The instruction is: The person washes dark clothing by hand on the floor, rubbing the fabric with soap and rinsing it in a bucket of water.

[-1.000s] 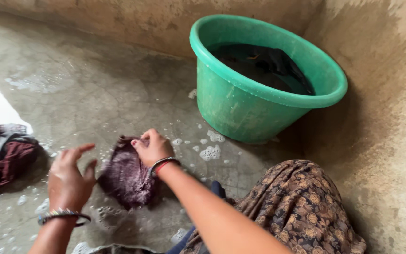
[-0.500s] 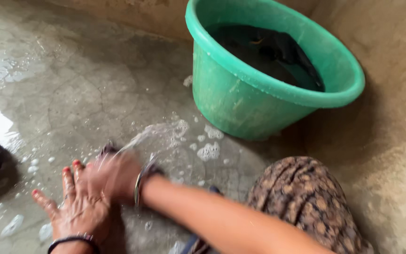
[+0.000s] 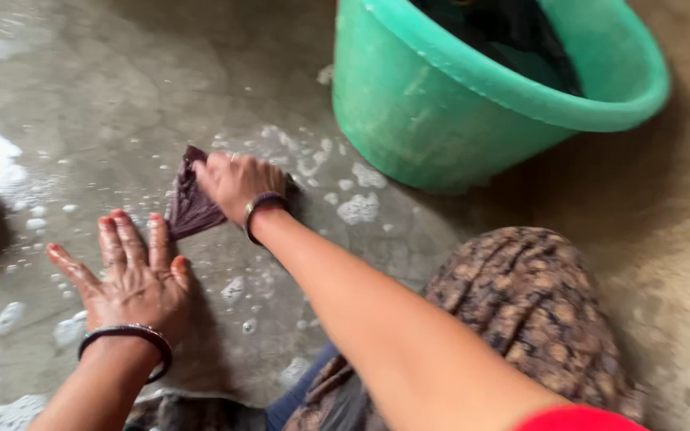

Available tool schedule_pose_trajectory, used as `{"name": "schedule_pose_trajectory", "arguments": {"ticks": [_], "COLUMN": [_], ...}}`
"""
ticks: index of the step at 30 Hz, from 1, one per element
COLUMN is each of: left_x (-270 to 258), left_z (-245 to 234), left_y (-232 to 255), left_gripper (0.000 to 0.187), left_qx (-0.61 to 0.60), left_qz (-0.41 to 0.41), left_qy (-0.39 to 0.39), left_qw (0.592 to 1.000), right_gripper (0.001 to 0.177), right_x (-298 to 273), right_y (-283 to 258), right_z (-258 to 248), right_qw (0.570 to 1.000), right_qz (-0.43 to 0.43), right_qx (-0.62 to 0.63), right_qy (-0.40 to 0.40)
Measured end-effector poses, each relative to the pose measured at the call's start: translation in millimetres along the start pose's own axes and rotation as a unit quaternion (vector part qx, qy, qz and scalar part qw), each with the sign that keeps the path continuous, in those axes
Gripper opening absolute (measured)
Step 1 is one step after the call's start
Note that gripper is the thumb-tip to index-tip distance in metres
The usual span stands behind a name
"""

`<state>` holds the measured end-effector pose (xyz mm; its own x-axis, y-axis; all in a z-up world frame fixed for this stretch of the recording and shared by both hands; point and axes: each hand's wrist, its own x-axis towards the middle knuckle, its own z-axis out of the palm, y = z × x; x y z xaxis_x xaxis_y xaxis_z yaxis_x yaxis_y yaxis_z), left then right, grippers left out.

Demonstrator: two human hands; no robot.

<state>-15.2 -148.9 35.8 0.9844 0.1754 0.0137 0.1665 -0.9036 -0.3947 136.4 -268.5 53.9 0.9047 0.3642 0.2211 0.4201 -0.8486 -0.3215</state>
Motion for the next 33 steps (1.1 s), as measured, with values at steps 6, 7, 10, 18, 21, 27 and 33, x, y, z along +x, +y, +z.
{"name": "schedule_pose_trajectory", "arguments": {"ticks": [6,7,10,18,21,27,33], "left_x": [13,14,9,10,10,10,14], "left_z": [-31,-28,-16,2,11,6,1], "left_y": [0,-2,-2,-23,-13,-7,-4], "left_gripper": [0.075,0.076,0.075,0.025,0.021,0.024,0.032], "left_qx": [0.065,0.052,-0.047,-0.439,-0.357,-0.343,-0.305], "left_qz": [-0.008,-0.006,0.016,0.096,-0.028,-0.081,-0.095], "left_qy": [-0.043,-0.034,0.055,0.162,0.227,0.177,0.161], "left_qw": [0.997,0.998,0.997,0.879,0.906,0.919,0.934], "right_gripper": [0.041,0.042,0.04,0.035,0.031,0.041,0.035], "right_x": [-13,-18,-13,-25,-45,-13,-18], "right_y": [-27,-29,-25,-23,-41,-10,-31], "right_z": [5,5,-1,-28,-18,-5,-3], "right_qw": [0.989,0.986,0.982,0.953,0.957,0.999,0.978], "right_qz": [-0.084,-0.111,-0.093,-0.034,-0.127,-0.014,-0.166], "right_qx": [0.119,0.122,0.161,0.297,0.258,-0.035,0.118], "right_qy": [-0.011,-0.012,-0.022,0.052,0.047,0.014,0.047]}}
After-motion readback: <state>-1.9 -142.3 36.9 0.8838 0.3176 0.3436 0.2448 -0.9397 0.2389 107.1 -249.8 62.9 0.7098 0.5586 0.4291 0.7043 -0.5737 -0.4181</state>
